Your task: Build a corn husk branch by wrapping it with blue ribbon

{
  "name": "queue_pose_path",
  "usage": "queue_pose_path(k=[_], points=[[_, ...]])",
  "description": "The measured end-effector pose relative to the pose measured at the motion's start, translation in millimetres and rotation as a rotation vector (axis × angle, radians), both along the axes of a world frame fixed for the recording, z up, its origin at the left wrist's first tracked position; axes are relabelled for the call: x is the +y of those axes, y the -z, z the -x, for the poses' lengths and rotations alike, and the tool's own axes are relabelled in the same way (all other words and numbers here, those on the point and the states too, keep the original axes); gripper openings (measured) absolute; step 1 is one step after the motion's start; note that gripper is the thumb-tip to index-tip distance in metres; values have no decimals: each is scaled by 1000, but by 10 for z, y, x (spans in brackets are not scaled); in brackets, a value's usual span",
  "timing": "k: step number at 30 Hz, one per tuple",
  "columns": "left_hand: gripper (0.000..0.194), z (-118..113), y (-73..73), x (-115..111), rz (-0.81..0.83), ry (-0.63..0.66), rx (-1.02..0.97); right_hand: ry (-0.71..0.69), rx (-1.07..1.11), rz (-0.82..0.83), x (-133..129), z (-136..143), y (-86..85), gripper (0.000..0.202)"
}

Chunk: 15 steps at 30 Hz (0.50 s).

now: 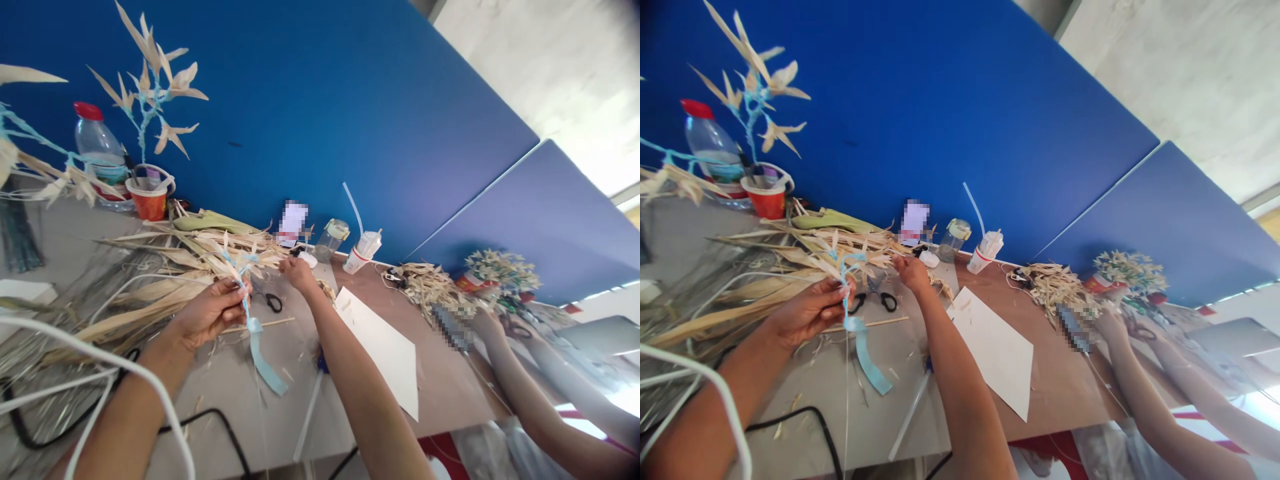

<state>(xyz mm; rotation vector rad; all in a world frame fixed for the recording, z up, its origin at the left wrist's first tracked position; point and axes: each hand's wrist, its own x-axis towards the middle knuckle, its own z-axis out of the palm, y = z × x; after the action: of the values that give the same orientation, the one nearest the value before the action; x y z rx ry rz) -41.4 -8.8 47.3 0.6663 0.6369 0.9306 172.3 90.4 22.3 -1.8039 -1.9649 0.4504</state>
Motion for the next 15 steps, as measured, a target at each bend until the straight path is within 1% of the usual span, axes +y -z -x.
queue_pose_path(k=[3, 4, 8, 12, 15], points=[[15, 13, -11, 14, 2, 0, -9, 26, 11, 6, -19, -26, -40, 19], [14, 16, -14, 16, 0, -2, -12, 35, 11, 4, -24, -14, -47, 17], [15, 29, -31, 17, -4, -18, -23, 42, -6, 6, -36, 100, -64, 22], [12, 45, -41, 14, -4, -33, -16, -38, -27, 45, -51, 285, -55, 18], [11, 51, -39, 18, -16, -56, -15, -90, -54, 95, -64, 472, 2, 18]])
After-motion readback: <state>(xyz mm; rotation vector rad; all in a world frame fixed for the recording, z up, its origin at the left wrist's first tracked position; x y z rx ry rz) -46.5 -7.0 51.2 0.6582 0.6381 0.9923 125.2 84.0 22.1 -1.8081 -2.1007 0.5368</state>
